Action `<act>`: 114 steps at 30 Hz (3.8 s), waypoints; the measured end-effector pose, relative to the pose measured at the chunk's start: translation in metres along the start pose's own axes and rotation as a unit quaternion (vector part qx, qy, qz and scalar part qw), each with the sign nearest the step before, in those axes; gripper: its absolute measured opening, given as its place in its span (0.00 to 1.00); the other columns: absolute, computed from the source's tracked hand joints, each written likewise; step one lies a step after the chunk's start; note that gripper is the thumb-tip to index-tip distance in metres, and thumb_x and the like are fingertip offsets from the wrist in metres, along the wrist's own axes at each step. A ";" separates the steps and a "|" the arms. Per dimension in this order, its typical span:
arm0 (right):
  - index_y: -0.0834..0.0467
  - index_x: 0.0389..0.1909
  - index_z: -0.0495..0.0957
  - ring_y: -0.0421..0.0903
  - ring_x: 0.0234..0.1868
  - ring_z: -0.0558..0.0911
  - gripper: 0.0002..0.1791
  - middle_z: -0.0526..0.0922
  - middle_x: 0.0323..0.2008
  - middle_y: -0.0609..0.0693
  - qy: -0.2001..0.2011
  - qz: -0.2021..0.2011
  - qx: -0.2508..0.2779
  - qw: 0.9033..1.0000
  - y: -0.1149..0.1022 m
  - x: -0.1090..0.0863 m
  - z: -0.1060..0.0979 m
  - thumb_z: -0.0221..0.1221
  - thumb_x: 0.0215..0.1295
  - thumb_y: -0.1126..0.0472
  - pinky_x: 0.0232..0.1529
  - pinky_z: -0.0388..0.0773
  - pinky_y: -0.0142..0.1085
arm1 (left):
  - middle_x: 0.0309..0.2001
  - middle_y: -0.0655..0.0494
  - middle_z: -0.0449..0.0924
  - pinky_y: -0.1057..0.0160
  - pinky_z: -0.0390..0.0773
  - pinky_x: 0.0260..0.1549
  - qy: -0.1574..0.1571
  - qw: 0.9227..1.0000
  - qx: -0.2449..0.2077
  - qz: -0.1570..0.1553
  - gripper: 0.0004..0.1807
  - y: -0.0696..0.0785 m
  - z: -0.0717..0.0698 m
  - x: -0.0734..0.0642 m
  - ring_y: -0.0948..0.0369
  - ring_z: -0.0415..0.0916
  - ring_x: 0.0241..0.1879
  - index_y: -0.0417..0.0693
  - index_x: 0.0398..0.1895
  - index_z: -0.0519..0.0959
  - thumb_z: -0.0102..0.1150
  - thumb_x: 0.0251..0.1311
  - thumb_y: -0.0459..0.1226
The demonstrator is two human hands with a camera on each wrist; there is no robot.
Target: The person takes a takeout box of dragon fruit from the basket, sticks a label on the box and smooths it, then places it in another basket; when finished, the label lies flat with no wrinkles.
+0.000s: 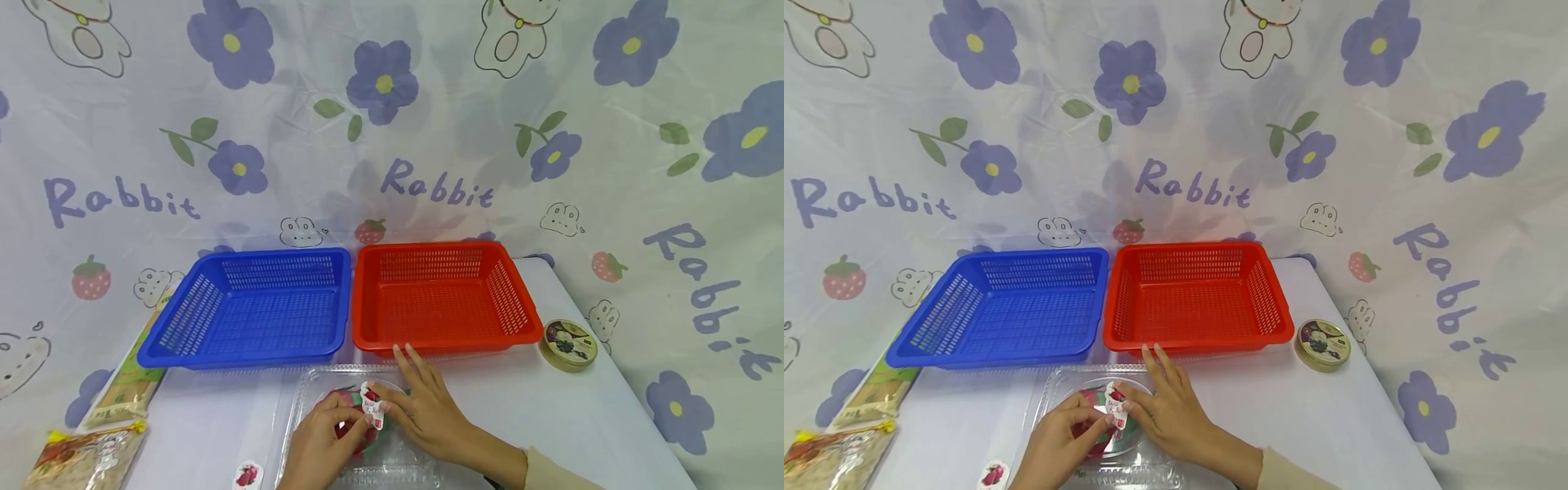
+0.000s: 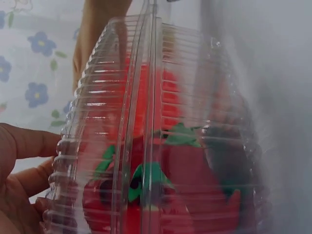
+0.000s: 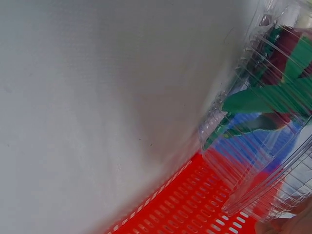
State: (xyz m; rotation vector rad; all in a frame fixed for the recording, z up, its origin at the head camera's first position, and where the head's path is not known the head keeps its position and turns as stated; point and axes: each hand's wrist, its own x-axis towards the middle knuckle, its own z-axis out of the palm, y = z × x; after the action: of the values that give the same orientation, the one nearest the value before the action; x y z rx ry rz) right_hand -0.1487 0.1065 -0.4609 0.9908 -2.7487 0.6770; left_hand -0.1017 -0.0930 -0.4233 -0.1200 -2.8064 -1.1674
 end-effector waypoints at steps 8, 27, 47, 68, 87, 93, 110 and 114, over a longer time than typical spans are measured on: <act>0.33 0.71 0.66 0.59 0.79 0.45 0.23 0.47 0.79 0.58 -0.005 -0.002 0.000 1.000 0.001 -0.001 0.001 0.43 0.78 0.43 0.67 0.59 0.64 | 0.27 0.66 0.70 0.71 0.64 0.21 -0.019 0.995 -0.090 -0.036 0.05 0.001 0.000 0.002 0.71 0.61 0.23 0.55 0.26 0.88 0.69 0.57 0.43; 0.32 0.71 0.65 0.58 0.79 0.43 0.23 0.44 0.80 0.57 -0.017 0.007 0.000 1.000 0.000 -0.002 0.001 0.41 0.79 0.43 0.68 0.57 0.63 | 0.24 0.67 0.67 0.71 0.62 0.21 -0.019 0.999 -0.034 -0.033 0.07 0.001 -0.004 -0.005 0.72 0.60 0.23 0.55 0.28 0.90 0.70 0.55 0.46; 0.31 0.70 0.67 0.58 0.79 0.43 0.22 0.46 0.79 0.57 0.004 0.016 0.009 1.000 0.002 0.000 0.001 0.42 0.78 0.42 0.67 0.56 0.66 | 0.40 0.59 0.77 0.65 0.72 0.37 0.164 0.939 0.135 0.270 0.17 -0.021 -0.024 0.015 0.64 0.69 0.39 0.54 0.43 0.89 0.76 0.46 0.42; 0.34 0.71 0.66 0.59 0.79 0.44 0.27 0.48 0.79 0.58 -0.005 0.020 0.005 1.000 -0.005 0.000 0.002 0.45 0.74 0.36 0.67 0.56 0.66 | 0.74 0.45 0.61 0.34 0.53 0.64 -0.031 0.934 0.197 0.297 0.36 -0.054 -0.016 0.040 0.43 0.49 0.75 0.62 0.64 0.77 0.60 0.55 0.66; 0.35 0.74 0.61 0.60 0.79 0.45 0.37 0.49 0.79 0.58 -0.008 -0.004 -0.006 1.000 -0.006 -0.005 -0.001 0.51 0.66 0.29 0.64 0.59 0.68 | 0.74 0.49 0.60 0.34 0.51 0.65 -0.026 0.936 0.189 0.294 0.40 -0.060 -0.016 0.037 0.44 0.48 0.75 0.69 0.68 0.72 0.57 0.53 0.71; 0.36 0.73 0.63 0.59 0.79 0.47 0.37 0.50 0.78 0.58 0.013 0.004 0.014 1.000 -0.003 -0.010 -0.004 0.51 0.65 0.29 0.61 0.61 0.70 | 0.74 0.49 0.61 0.33 0.54 0.63 -0.002 0.942 0.186 0.280 0.46 -0.065 -0.029 0.031 0.44 0.50 0.74 0.71 0.74 0.64 0.60 0.51 0.70; 0.51 0.81 0.38 0.54 0.79 0.46 0.63 0.43 0.80 0.46 -0.062 0.102 0.079 0.990 0.013 -0.058 -0.014 0.58 0.55 0.26 0.69 0.54 0.64 | 0.69 0.45 0.63 0.35 0.58 0.55 -0.027 0.976 0.142 0.163 0.57 -0.110 -0.078 0.000 0.40 0.59 0.66 0.65 0.77 0.57 0.74 0.41 0.60; 0.50 0.81 0.36 0.54 0.79 0.48 0.63 0.44 0.80 0.48 -0.077 0.105 0.092 0.987 0.016 -0.060 -0.013 0.58 0.54 0.25 0.69 0.55 0.65 | 0.69 0.45 0.63 0.36 0.59 0.55 -0.048 0.977 0.142 0.153 0.60 -0.116 -0.074 -0.003 0.41 0.61 0.65 0.64 0.78 0.56 0.73 0.39 0.62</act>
State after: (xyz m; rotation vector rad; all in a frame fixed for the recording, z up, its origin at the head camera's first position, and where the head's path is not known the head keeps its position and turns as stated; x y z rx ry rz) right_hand -0.1127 0.1574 -0.4722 0.8241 -2.9992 0.9378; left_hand -0.1074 -0.2274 -0.4532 -0.5745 -2.8642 -0.7049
